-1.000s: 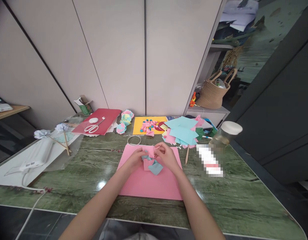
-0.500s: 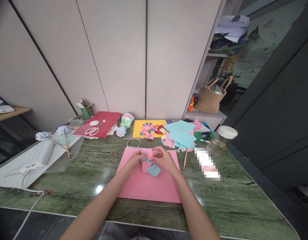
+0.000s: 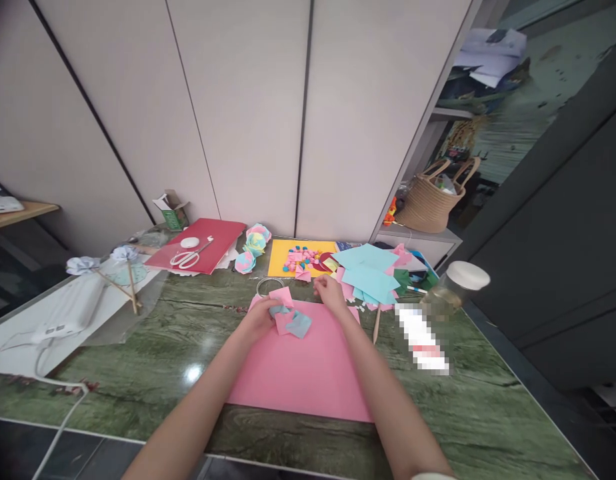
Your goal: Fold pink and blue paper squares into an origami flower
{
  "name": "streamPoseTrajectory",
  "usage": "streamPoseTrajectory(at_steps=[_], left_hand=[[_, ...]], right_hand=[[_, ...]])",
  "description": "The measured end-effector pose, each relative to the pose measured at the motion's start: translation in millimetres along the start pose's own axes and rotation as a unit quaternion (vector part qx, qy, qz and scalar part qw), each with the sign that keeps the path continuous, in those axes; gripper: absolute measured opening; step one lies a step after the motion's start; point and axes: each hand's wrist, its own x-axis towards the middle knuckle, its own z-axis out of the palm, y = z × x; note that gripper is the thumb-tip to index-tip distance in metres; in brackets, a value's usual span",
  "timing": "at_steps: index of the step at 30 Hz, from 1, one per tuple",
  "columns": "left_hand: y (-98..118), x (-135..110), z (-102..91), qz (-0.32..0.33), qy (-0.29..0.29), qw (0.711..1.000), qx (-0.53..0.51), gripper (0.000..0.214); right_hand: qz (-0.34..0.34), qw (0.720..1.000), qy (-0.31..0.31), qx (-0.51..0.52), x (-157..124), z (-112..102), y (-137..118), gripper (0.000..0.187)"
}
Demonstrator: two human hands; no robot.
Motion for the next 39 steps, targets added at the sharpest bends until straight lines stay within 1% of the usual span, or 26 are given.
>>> streamPoseTrajectory(at_steps=[4, 8, 13, 18, 22, 25, 28, 30, 32, 35, 37, 39], left_hand=[[2.0, -1.2, 0.8, -0.004, -0.029, 0.999, -0.012, 0.019], [0.2, 0.0, -1.2, 0.001, -0.031, 0.999, -0.028, 0.015], [-1.1, 2.0, -3.0, 0.005, -0.021, 0.999, -0.049, 0.014], [0.6, 1.0, -1.1, 0.016, -0.005, 0.998, -0.062, 0.011], [0.3, 2.3, -2.9, 0.018, 0.003, 0.998, -0.068, 0.008], [0.2, 3.4, -4.4, 0.016, 0.007, 0.998, -0.067, 0.006], [1.8, 1.3, -3.1, 0.011, -0.001, 0.998, -0.058, 0.007], [3.1, -2.6, 0.3, 0.009, -0.013, 0.999, -0.051, 0.008], [3.3, -8.3, 6.1, 0.009, -0.032, 0.998, -0.044, 0.009], [-0.1, -18.9, 17.7, 0.003, -0.072, 0.997, -0.033, 0.014], [-4.2, -25.7, 25.4, -0.006, -0.097, 0.995, -0.024, 0.017], [-9.0, -31.0, 31.5, -0.015, -0.114, 0.993, -0.014, 0.014]], right_hand=[[-0.023, 0.995, 0.022, -0.092, 35.7, 12.8, -8.9, 0.028], [-0.057, 0.985, 0.028, -0.16, 53.2, 21.3, -12.8, 0.027], [-0.088, 0.974, 0.023, -0.205, 58.2, 26.5, -11.7, 0.028], [-0.099, 0.973, 0.016, -0.207, 59.5, 31.9, -17.1, 0.027], [-0.082, 0.98, 0.0, -0.181, 57.7, 32.8, -20.9, 0.027], [-0.058, 0.988, -0.01, -0.142, 53.2, 26.7, -21.3, 0.029], [-0.036, 0.996, -0.01, -0.086, 41.6, 16.3, -23.0, 0.029], [-0.025, 0.999, -0.006, -0.038, 26.2, 8.9, -25.6, 0.029], [-0.019, 1.0, -0.005, 0.014, 3.2, 2.1, -29.0, 0.027], [-0.015, 0.996, -0.002, 0.085, -40.4, -5.0, -34.4, 0.029], [-0.005, 0.992, 0.004, 0.125, -68.0, -7.0, -37.4, 0.03], [0.005, 0.987, 0.009, 0.16, -88.2, -7.1, -39.2, 0.03]])
